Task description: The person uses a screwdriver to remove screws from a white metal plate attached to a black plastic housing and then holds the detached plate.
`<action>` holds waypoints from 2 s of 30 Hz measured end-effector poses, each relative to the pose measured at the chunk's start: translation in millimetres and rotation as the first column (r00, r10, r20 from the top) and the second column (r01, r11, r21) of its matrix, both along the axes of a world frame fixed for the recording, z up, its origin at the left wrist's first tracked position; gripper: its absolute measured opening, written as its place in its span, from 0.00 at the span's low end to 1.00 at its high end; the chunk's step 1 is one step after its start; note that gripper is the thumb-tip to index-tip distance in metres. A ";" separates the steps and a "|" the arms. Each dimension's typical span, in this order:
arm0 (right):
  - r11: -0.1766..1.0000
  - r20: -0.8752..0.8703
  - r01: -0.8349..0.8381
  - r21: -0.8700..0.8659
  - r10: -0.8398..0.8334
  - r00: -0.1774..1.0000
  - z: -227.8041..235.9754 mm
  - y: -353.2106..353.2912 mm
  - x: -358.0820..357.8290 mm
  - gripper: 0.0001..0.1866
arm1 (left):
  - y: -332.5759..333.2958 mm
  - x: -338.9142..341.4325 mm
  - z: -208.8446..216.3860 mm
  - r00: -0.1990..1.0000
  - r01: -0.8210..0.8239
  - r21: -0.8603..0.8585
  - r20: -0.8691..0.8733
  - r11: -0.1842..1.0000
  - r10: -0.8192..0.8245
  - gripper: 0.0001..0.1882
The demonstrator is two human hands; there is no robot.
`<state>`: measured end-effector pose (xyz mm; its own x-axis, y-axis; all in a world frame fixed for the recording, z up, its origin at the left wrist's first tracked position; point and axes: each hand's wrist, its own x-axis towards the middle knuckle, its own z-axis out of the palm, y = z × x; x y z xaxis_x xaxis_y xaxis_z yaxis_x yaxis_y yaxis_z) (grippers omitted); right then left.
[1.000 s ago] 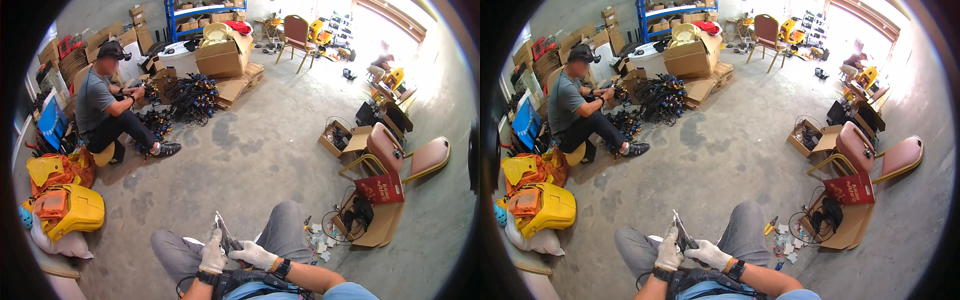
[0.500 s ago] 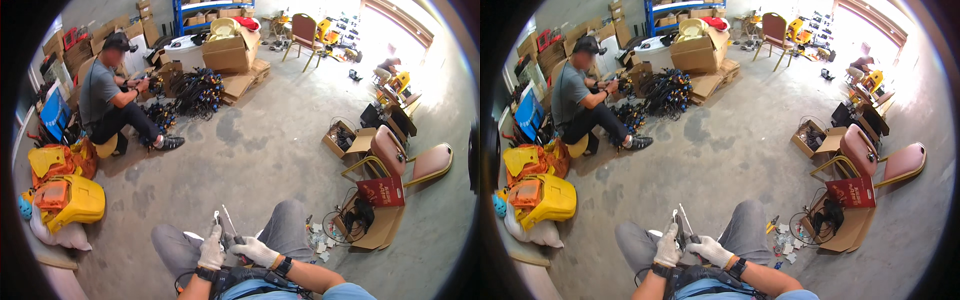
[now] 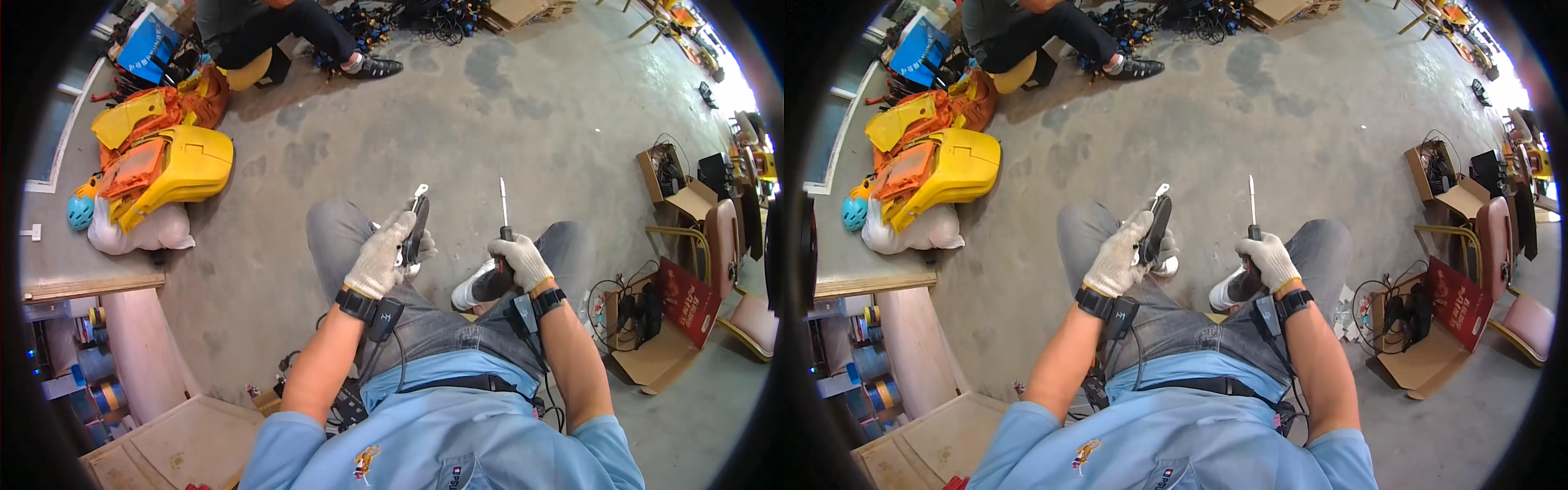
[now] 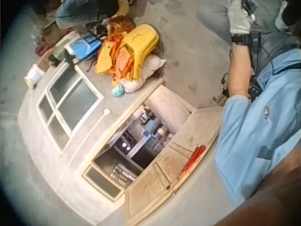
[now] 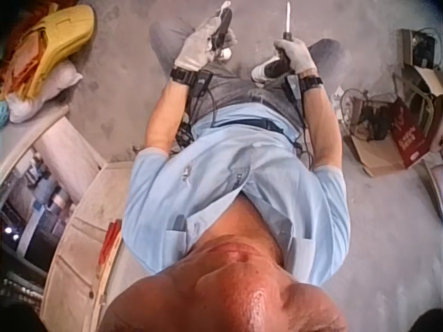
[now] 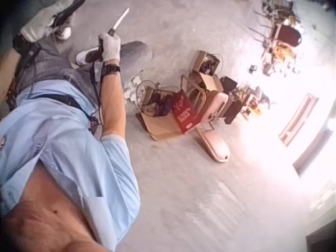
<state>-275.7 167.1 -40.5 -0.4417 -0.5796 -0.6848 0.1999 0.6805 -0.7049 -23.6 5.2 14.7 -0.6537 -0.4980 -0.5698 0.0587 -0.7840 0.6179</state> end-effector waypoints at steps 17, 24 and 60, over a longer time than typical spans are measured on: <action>0.977 -0.220 -0.120 0.177 0.158 0.963 -53.4 -3.7 -7.5 0.17 | -4.6 -5.5 -21.1 0.987 -0.147 0.084 -0.045 0.986 0.151 0.22; 0.985 -0.217 -0.060 0.159 0.094 0.972 -49.2 -3.9 -7.7 0.18 | -6.0 -3.8 -16.9 0.991 -0.128 0.089 0.045 0.988 0.124 0.23; 0.950 0.181 -0.234 -0.206 0.272 0.945 138.3 31.6 37.3 0.26 | -3.5 6.0 -23.5 0.992 -0.099 0.009 -0.076 0.995 0.099 0.26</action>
<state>-238.4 198.7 97.8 -0.1257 -0.7752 -0.6191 0.1907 0.5936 -0.7819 -17.6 1.7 -8.8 -0.6431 -0.5596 -0.5228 0.1828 -0.7751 0.6049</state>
